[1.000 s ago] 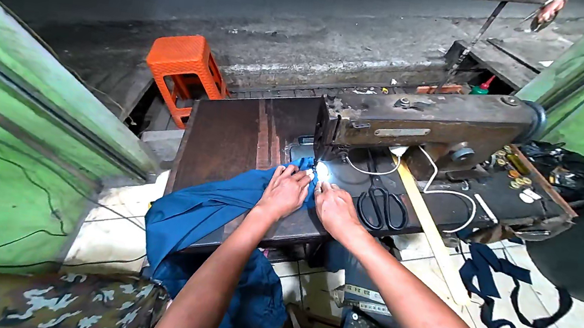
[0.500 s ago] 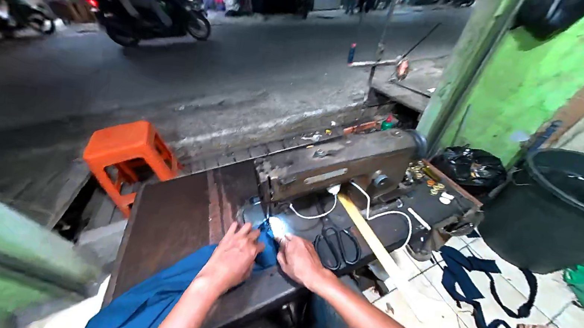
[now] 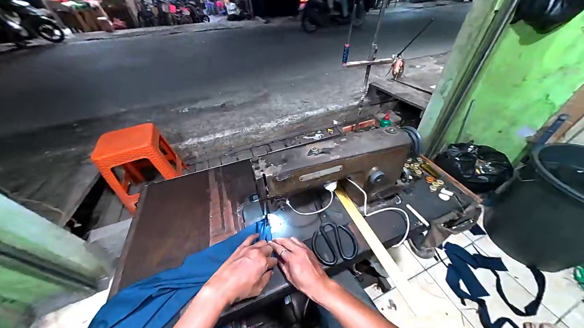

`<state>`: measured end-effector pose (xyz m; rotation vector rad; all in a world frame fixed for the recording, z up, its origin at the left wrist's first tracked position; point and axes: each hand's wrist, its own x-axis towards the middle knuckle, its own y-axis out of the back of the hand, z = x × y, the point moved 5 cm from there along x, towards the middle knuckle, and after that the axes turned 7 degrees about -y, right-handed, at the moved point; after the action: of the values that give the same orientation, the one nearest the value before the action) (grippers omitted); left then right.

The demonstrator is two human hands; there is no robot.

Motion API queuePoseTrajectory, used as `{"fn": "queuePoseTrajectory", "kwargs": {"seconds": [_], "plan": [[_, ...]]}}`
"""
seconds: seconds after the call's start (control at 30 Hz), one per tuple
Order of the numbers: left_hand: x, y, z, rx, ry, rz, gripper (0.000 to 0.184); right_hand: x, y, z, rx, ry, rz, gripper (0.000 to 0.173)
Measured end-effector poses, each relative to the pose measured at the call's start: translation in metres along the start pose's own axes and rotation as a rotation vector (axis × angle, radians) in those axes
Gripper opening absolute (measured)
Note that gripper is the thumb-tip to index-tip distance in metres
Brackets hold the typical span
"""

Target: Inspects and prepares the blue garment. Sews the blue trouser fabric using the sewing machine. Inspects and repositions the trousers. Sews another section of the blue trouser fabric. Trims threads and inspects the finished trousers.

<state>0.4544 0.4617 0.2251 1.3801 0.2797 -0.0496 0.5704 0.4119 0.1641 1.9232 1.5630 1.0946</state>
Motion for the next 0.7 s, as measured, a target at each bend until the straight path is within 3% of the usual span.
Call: {"fn": "queuePoseTrajectory", "kwargs": {"seconds": [0.17, 0.37, 0.47, 0.6, 0.7], "plan": [[0.004, 0.002, -0.005, 0.056, -0.024, 0.091, 0.031, 0.002, 0.003, -0.001, -0.021, 0.069, -0.042, 0.024], [-0.001, -0.002, -0.024, 0.095, 0.32, -0.055, 0.066, 0.004, -0.001, 0.007, 0.006, 0.074, -0.096, 0.025], [-0.007, -0.017, -0.033, 0.087, 0.333, 0.068, 0.072, 0.005, -0.001, 0.005, 0.005, 0.049, -0.126, 0.027], [-0.018, -0.036, -0.034, 0.101, 0.229, 0.324, 0.061, 0.004, 0.003, 0.004, -0.011, 0.053, -0.097, 0.027], [-0.024, -0.043, -0.035, 0.045, 0.249, 0.342, 0.061, 0.003, -0.001, 0.003, -0.042, 0.075, -0.059, 0.027]]}}
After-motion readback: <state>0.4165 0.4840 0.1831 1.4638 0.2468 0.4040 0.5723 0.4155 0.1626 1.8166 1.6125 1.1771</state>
